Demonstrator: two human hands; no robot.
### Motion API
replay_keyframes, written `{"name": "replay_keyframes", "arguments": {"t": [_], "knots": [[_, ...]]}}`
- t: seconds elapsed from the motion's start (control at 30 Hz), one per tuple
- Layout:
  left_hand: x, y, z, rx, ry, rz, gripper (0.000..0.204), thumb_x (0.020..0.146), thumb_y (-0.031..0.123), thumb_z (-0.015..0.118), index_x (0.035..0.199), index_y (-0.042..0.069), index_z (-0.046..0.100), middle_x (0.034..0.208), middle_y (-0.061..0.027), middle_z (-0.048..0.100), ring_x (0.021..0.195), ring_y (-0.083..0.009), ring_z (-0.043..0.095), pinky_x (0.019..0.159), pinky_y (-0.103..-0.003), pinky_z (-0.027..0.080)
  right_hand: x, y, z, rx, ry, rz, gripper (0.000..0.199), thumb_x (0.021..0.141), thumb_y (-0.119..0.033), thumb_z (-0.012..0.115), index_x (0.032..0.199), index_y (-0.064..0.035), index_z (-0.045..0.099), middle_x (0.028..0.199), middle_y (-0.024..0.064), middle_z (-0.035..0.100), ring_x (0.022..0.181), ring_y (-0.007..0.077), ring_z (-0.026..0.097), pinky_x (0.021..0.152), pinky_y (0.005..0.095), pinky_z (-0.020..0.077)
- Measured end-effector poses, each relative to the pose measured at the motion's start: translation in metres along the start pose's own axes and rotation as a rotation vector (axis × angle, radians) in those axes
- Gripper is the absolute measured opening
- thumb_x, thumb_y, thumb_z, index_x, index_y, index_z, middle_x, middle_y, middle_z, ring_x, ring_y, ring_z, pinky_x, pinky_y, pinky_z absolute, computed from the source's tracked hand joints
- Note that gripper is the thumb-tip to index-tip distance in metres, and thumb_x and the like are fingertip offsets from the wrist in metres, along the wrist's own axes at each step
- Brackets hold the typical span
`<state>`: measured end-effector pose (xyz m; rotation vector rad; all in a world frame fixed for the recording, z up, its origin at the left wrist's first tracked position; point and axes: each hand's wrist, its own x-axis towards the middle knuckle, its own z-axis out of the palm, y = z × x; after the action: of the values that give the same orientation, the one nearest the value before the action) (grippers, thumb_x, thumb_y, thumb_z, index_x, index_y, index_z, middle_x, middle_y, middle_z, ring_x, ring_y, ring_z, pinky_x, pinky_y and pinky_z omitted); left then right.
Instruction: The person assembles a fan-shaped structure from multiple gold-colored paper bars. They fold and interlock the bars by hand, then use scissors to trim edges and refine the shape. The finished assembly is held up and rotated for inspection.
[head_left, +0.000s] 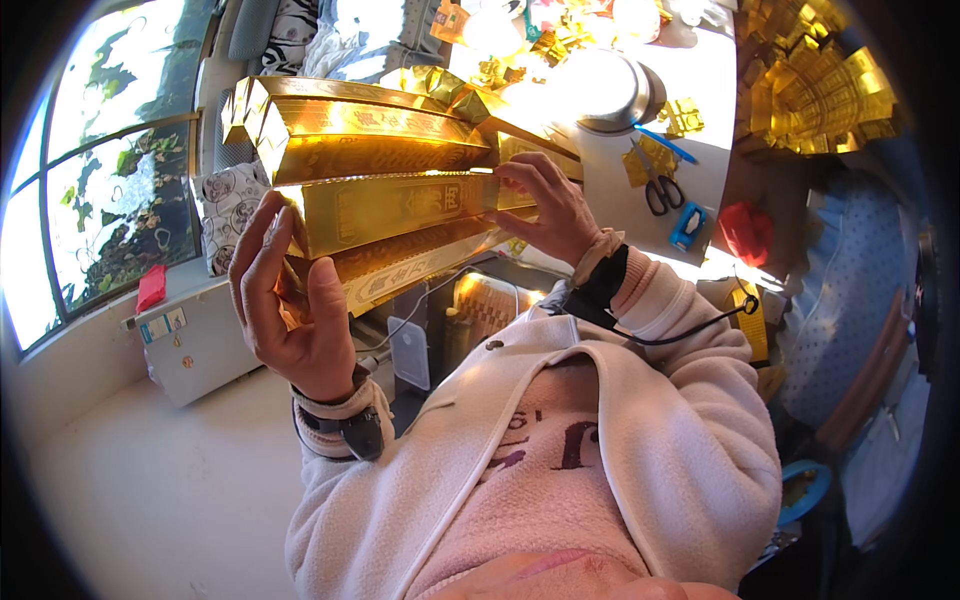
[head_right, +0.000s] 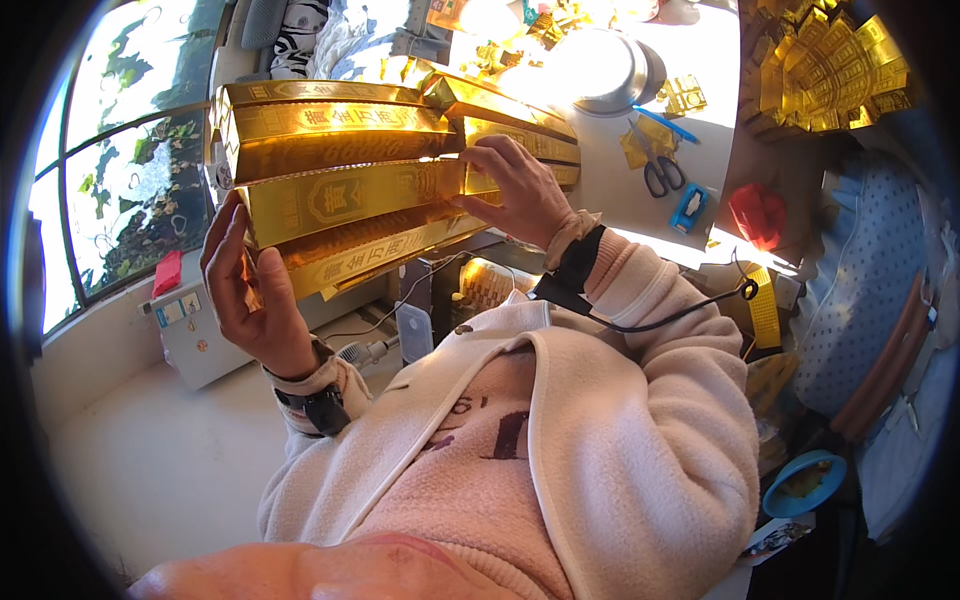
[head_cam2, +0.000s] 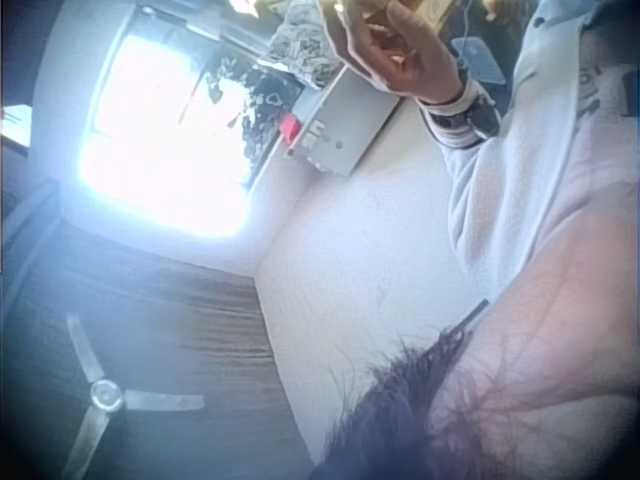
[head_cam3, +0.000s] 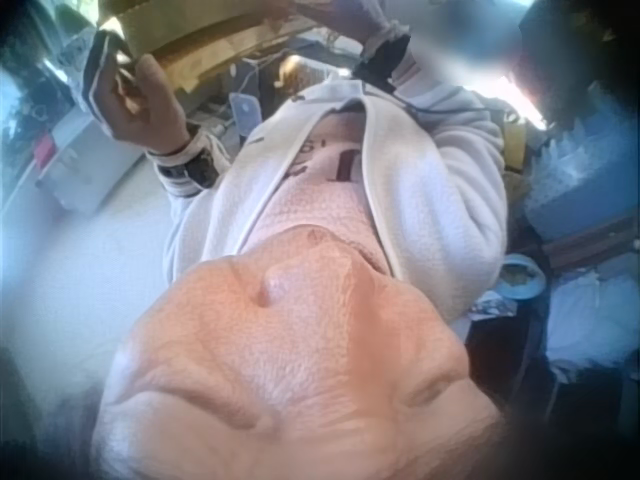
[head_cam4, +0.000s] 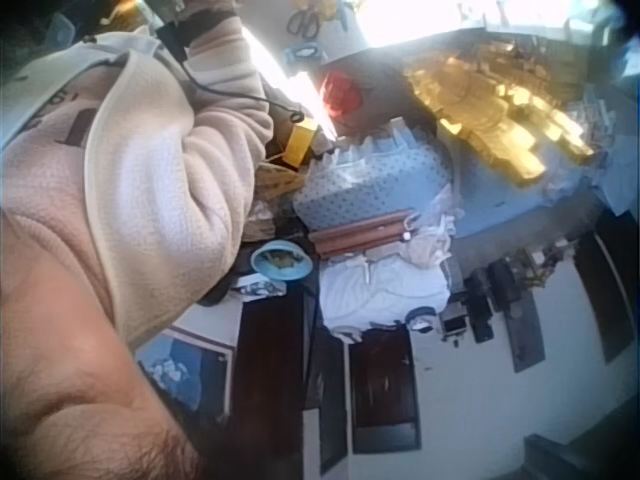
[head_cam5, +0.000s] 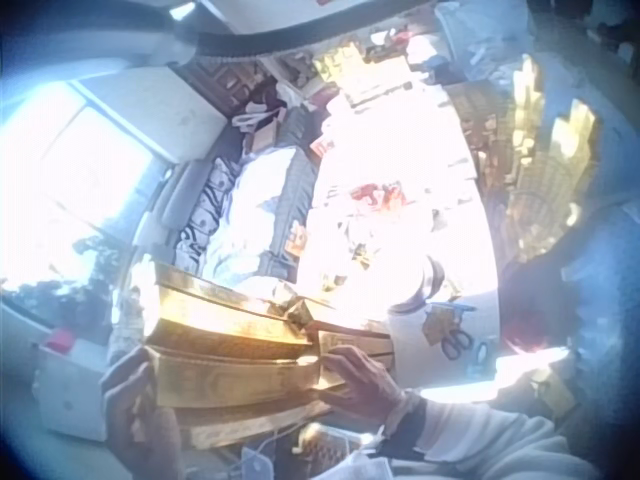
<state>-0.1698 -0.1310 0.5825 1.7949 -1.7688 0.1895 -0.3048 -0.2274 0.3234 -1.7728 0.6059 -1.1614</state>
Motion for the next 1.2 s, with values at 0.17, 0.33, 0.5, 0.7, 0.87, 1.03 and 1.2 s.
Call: {"name": "replay_keyframes", "arguments": {"t": [0.17,0.33,0.5,0.7,0.87,1.03,1.2], "knots": [[-0.001,0.002,-0.001,0.015,-0.014,-0.045,0.034,0.099,0.004,0.060,0.131,-0.003,0.059,0.143,-0.0207,0.057,0.131,-0.0291,0.057,0.108,-0.040,0.047,0.000,0.001,0.001,0.052,0.015,0.010,0.051,0.084,-0.024,0.084,0.123,-0.0093,0.056,0.118,0.0100,0.058,0.098,0.0245,0.068,0.084,0.0355,0.0597],[0.000,0.000,0.003,0.009,0.009,0.004,0.033,0.099,0.003,0.060,0.131,-0.003,0.059,0.143,-0.0216,0.057,0.131,-0.0291,0.057,0.108,-0.040,0.048,0.000,0.002,0.002,0.088,0.022,0.018,0.051,0.083,-0.023,0.085,0.123,-0.0098,0.056,0.116,0.0091,0.058,0.098,0.0235,0.069,0.084,0.0343,0.0606],[0.000,0.001,0.006,-0.007,0.027,-0.004,0.032,0.098,-0.001,0.057,0.130,-0.003,0.058,0.143,-0.0218,0.057,0.130,-0.0290,0.057,0.107,-0.039,0.049,-0.001,0.000,0.002,0.143,0.050,0.056,0.052,0.080,-0.017,0.087,0.124,-0.0091,0.059,0.114,0.0099,0.059,0.100,0.0231,0.067,0.087,0.0346,0.0575],[0.000,0.003,0.008,0.000,0.039,-0.014,0.034,0.095,-0.005,0.056,0.129,-0.003,0.058,0.143,-0.0219,0.057,0.130,-0.0284,0.057,0.107,-0.039,0.049,0.001,0.004,0.003,0.068,0.050,-0.012,0.047,0.084,-0.024,0.085,0.120,-0.0111,0.058,0.116,0.0097,0.058,0.100,0.0253,0.069,0.086,0.0358,0.0599],[0.000,0.004,0.011,-0.039,0.056,-0.014,0.036,0.095,-0.005,0.056,0.131,-0.003,0.058,0.143,-0.0216,0.057,0.129,-0.0281,0.058,0.105,-0.038,0.050,0.000,0.003,0.002,0.144,0.031,0.043,0.045,0.084,-0.022,0.085,0.119,-0.0114,0.059,0.115,0.0092,0.058,0.099,0.0244,0.069,0.086,0.0347,0.0596],[0.001,0.004,0.013,0.030,0.055,0.032,0.036,0.096,-0.004,0.057,0.132,-0.003,0.059,0.141,-0.0205,0.058,0.126,-0.0270,0.060,0.105,-0.037,0.050,0.000,0.002,0.001,0.173,0.022,0.074,0.046,0.084,-0.020,0.084,0.121,-0.0106,0.059,0.116,0.0088,0.058,0.100,0.0232,0.068,0.087,0.0340,0.0593],[0.000,0.002,0.013,0.032,0.051,0.085,0.033,0.098,-0.002,0.059,0.131,-0.003,0.061,0.140,-0.0197,0.059,0.124,-0.0263,0.061,0.104,-0.036,0.051,0.001,0.002,0.000,0.205,0.031,0.057,0.046,0.085,-0.020,0.084,0.122,-0.0098,0.059,0.118,0.0086,0.058,0.102,0.0223,0.067,0.088,0.0339,0.0592]]}}
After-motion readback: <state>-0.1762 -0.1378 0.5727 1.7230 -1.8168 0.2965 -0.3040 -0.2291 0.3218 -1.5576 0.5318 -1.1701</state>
